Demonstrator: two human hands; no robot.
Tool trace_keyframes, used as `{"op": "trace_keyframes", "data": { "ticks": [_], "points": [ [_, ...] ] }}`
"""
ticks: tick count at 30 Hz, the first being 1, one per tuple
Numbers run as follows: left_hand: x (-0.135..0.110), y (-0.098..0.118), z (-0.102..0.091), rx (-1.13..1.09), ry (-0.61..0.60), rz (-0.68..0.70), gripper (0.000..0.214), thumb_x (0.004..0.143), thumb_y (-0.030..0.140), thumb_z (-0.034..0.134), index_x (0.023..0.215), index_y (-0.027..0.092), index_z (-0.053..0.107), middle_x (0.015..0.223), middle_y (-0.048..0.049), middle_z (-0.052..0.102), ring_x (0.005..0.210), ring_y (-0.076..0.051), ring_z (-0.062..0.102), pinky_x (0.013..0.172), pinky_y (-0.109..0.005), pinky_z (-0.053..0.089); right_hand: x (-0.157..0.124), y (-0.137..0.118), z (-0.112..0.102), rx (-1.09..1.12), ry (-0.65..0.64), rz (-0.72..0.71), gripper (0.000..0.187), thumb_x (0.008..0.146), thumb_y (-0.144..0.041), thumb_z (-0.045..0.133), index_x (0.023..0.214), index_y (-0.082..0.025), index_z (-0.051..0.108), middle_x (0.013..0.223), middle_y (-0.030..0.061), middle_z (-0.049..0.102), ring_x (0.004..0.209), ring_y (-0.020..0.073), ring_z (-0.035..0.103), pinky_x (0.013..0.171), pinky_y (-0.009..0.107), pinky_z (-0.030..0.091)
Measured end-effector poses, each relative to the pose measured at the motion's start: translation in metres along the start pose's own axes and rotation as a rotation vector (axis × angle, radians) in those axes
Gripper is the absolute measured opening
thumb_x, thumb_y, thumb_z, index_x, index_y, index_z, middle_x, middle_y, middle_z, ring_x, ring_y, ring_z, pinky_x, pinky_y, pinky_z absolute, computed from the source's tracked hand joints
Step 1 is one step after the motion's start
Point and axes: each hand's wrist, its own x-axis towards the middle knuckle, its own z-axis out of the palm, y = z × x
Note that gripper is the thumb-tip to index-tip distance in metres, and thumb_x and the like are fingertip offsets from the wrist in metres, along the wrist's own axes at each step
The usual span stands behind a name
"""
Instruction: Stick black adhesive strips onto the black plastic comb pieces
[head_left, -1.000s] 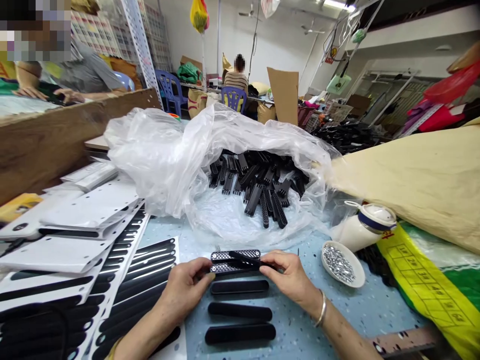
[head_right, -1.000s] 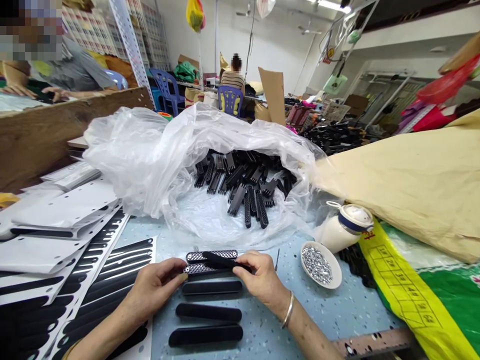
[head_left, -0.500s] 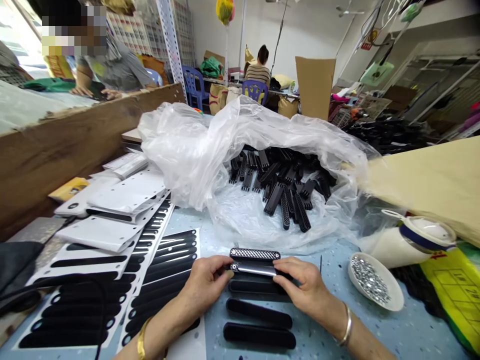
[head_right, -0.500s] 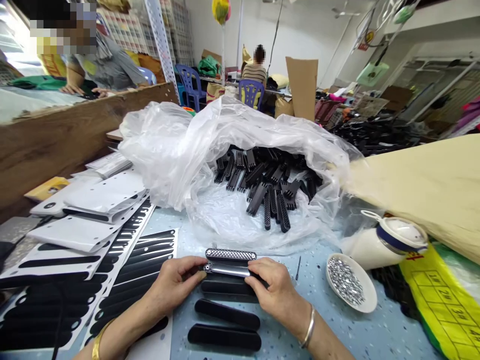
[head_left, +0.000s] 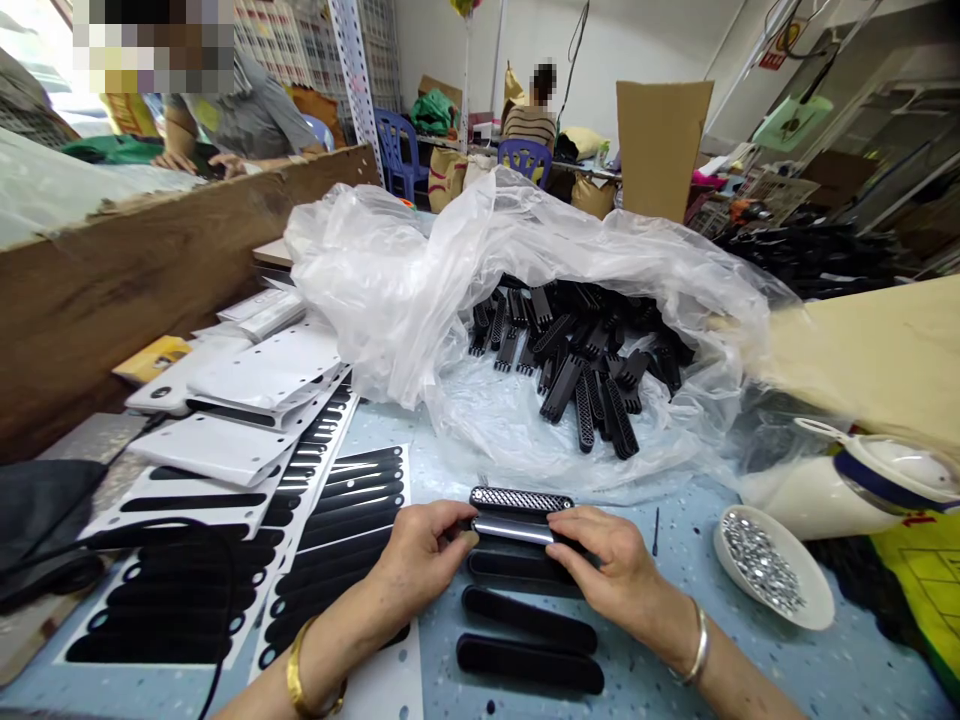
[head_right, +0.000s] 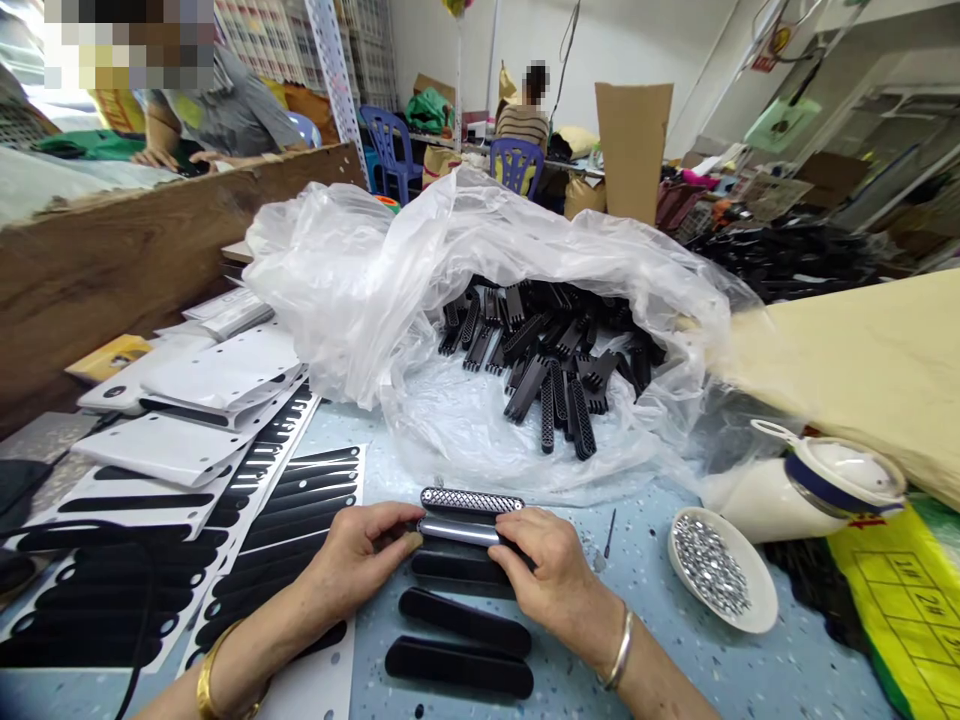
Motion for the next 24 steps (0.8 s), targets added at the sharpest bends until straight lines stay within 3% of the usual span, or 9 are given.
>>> {"op": "trace_keyframes", "data": {
  "ticks": [24],
  "points": [
    [-0.0017,0.0010,0.0000,-0.022,0.008,0.004,0.028,0.079,0.026,0.057,0.096,0.014,0.074,0.075,-0.0050,0.074,0.066,-0.019,0.068,0.066,-0.030,0.054,-0.0004,-0.0002,0.0041,-0.019,-0.036,0.024,0.011,0.088,-0.018,0.061,0.094,-0.018,0.071,0.087,0.0086,0.074,0.079,0.0221,0.070,0.071,0.034,0.057]
  ]
}}
